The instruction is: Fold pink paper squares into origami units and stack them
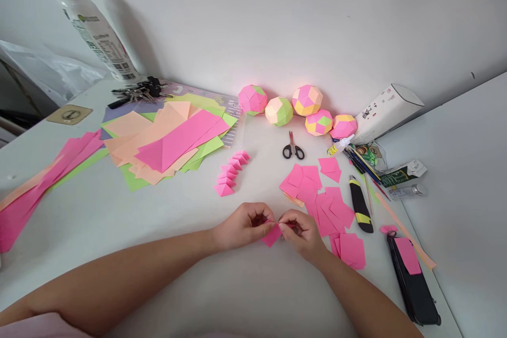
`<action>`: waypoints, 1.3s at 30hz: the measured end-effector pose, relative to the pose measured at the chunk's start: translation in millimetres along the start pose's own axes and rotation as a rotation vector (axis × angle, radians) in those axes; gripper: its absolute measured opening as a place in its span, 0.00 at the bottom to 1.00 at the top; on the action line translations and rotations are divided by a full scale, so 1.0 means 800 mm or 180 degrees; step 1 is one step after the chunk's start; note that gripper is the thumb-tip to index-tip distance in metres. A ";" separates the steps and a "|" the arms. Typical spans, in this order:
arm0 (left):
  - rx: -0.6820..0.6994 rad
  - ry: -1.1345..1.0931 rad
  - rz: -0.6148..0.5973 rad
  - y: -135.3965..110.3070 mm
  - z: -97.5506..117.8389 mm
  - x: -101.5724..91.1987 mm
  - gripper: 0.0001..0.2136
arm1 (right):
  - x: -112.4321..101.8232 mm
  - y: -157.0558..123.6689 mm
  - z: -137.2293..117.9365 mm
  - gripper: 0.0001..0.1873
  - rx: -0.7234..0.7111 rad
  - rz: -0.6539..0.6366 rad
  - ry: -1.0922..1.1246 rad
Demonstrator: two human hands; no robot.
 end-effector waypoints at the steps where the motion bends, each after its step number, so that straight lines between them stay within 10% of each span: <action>1: -0.0013 0.0027 -0.0011 0.000 0.000 0.000 0.09 | 0.000 0.000 -0.001 0.05 -0.0003 0.0006 -0.0075; 16: -0.0109 -0.0443 0.0151 0.000 -0.005 -0.006 0.12 | -0.011 -0.002 0.014 0.09 0.0128 0.0439 0.0774; 39: 0.0222 -0.0850 0.0333 0.004 -0.006 -0.006 0.10 | -0.001 0.000 0.003 0.10 0.0231 -0.0103 0.0438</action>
Point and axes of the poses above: each hand's wrist, its own y-axis towards the middle knuckle, its own x-axis out of the palm, z = x × y, the point moved 3 cm from there along y, towards the middle knuckle, and after that the axes turned 1 degree about z, right-handed, at the moved point
